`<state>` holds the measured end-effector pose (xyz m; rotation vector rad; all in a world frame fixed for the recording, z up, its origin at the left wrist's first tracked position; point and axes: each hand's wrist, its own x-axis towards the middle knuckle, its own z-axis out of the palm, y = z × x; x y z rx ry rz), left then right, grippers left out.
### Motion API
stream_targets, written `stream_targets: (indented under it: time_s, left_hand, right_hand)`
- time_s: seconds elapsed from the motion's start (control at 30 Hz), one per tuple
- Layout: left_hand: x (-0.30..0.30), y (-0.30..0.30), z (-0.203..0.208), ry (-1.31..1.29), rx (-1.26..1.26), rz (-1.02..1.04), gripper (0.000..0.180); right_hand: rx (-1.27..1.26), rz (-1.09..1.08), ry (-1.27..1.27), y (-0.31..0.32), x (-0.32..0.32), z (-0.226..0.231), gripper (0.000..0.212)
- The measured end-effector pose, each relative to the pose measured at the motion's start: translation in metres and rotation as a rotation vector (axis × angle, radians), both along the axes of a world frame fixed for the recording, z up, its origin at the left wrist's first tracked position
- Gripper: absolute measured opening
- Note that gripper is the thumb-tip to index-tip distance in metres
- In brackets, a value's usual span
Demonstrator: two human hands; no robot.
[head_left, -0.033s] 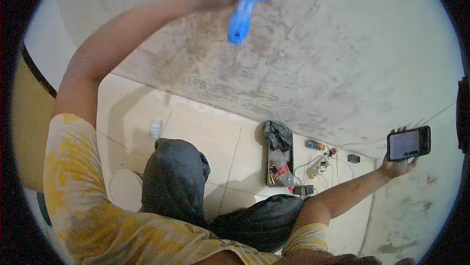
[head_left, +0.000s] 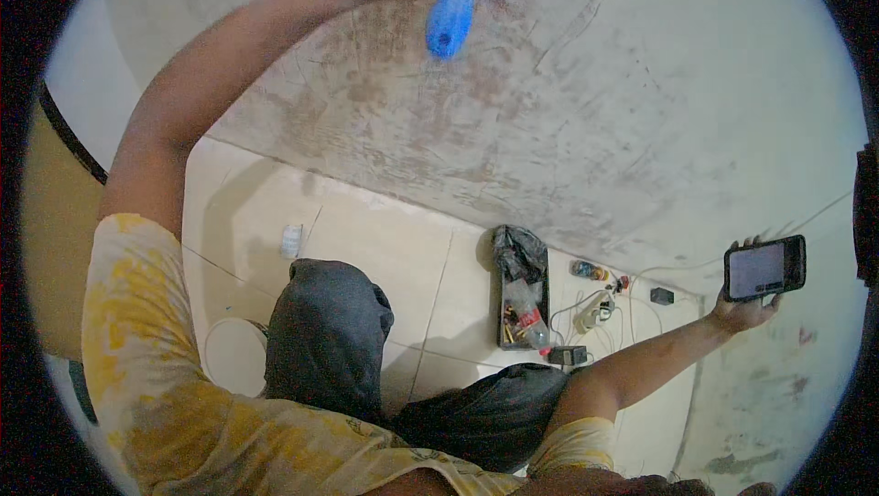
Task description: The person uses a brush to sweep dust and debris off the surface of a wall while holding a phone in their other hand.
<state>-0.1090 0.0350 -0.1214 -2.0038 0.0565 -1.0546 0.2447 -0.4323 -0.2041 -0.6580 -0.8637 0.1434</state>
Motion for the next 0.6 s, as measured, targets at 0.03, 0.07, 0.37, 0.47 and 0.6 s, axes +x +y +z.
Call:
stream_targets:
  time_s: [0.03, 0.07, 0.37, 0.47, 0.6]
  left_hand:
    - [-0.015, -0.015, 0.029, -0.121, 0.026, -0.051, 0.026]
    - [-0.019, -0.011, 0.040, -0.113, 0.027, -0.033, 0.026]
    - [-0.007, 0.013, -0.013, -0.058, 0.087, 0.005, 0.026]
    - [-0.009, 0.013, -0.024, 0.002, 0.052, 0.021, 0.028]
    - [-0.010, 0.013, -0.012, 0.033, 0.041, -0.070, 0.029]
  right_hand:
    - [0.054, 0.434, -0.192, -0.003, 0.014, -0.007, 0.060]
    - [0.059, 0.452, -0.184, 0.012, -0.001, -0.004, 0.060]
    - [-0.064, -0.274, 0.176, 0.030, -0.032, 0.008, 0.068]
    - [-0.068, -0.235, 0.183, 0.031, -0.032, 0.010, 0.066]
    - [-0.085, -0.274, 0.240, 0.035, -0.041, 0.016, 0.065]
